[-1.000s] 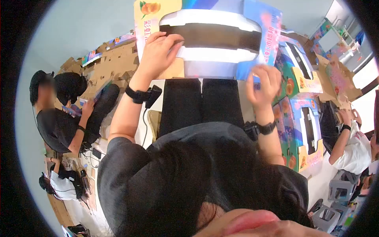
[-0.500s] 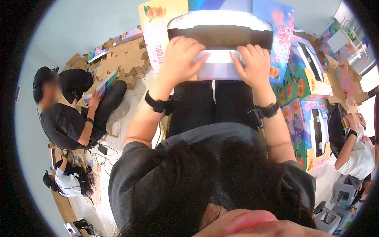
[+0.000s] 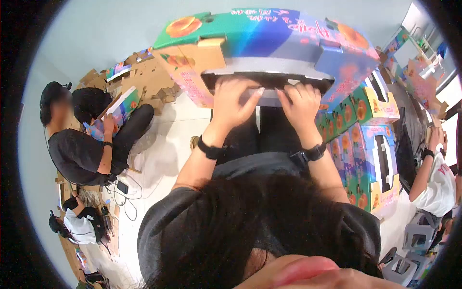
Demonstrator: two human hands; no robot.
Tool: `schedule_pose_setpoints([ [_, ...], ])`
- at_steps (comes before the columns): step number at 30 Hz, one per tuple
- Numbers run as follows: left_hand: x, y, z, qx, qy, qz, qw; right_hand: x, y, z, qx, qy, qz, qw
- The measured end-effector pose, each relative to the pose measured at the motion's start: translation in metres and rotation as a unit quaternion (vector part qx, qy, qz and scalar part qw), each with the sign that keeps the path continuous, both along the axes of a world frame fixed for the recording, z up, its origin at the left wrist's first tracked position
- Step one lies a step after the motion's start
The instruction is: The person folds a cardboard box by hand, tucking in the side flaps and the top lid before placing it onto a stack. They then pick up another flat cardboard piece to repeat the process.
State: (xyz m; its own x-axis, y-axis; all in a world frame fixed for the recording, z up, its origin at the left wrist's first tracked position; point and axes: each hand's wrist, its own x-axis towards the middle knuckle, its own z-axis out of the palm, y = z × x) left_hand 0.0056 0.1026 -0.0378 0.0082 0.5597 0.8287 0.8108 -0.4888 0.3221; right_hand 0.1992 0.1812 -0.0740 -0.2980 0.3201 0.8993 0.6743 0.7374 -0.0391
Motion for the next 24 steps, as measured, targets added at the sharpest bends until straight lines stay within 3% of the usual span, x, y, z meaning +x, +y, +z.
schedule_pose_setpoints([
  [2,0.005,-0.015,0.000,-0.002,-0.124,-0.089,0.988,0.002,-0.001,-0.003,0.017,0.000,-0.012,1.000],
  [3,0.008,-0.028,0.000,-0.064,-0.221,-0.157,0.960,0.003,-0.001,-0.006,0.024,-0.002,-0.017,1.000],
  [5,0.000,-0.035,-0.013,-0.153,-0.370,-0.340,0.851,0.003,-0.001,-0.011,0.035,0.005,-0.023,0.999],
  [6,0.002,-0.043,0.003,-0.228,-0.378,-0.380,0.813,0.004,0.000,-0.013,0.038,0.008,-0.023,0.999],
  [9,0.005,-0.050,0.019,-0.305,-0.503,-0.379,0.715,0.006,-0.001,-0.013,0.033,0.003,-0.025,0.999],
  [13,0.000,-0.042,0.005,-0.218,-0.590,-0.390,0.673,0.006,-0.007,-0.013,0.014,0.005,-0.014,1.000],
  [14,-0.005,-0.037,-0.004,-0.194,-0.575,-0.436,0.665,0.005,-0.009,-0.011,0.020,0.024,0.004,0.999],
  [17,-0.001,-0.030,-0.007,-0.145,-0.591,-0.438,0.662,0.006,-0.017,-0.007,-0.023,0.042,0.034,0.998],
  [20,0.006,-0.027,-0.010,-0.083,-0.636,-0.457,0.616,0.004,-0.015,-0.009,-0.008,0.056,0.048,0.997],
  [24,0.009,-0.030,-0.002,-0.064,-0.658,-0.436,0.611,0.004,-0.012,-0.018,-0.003,0.062,0.050,0.997],
])
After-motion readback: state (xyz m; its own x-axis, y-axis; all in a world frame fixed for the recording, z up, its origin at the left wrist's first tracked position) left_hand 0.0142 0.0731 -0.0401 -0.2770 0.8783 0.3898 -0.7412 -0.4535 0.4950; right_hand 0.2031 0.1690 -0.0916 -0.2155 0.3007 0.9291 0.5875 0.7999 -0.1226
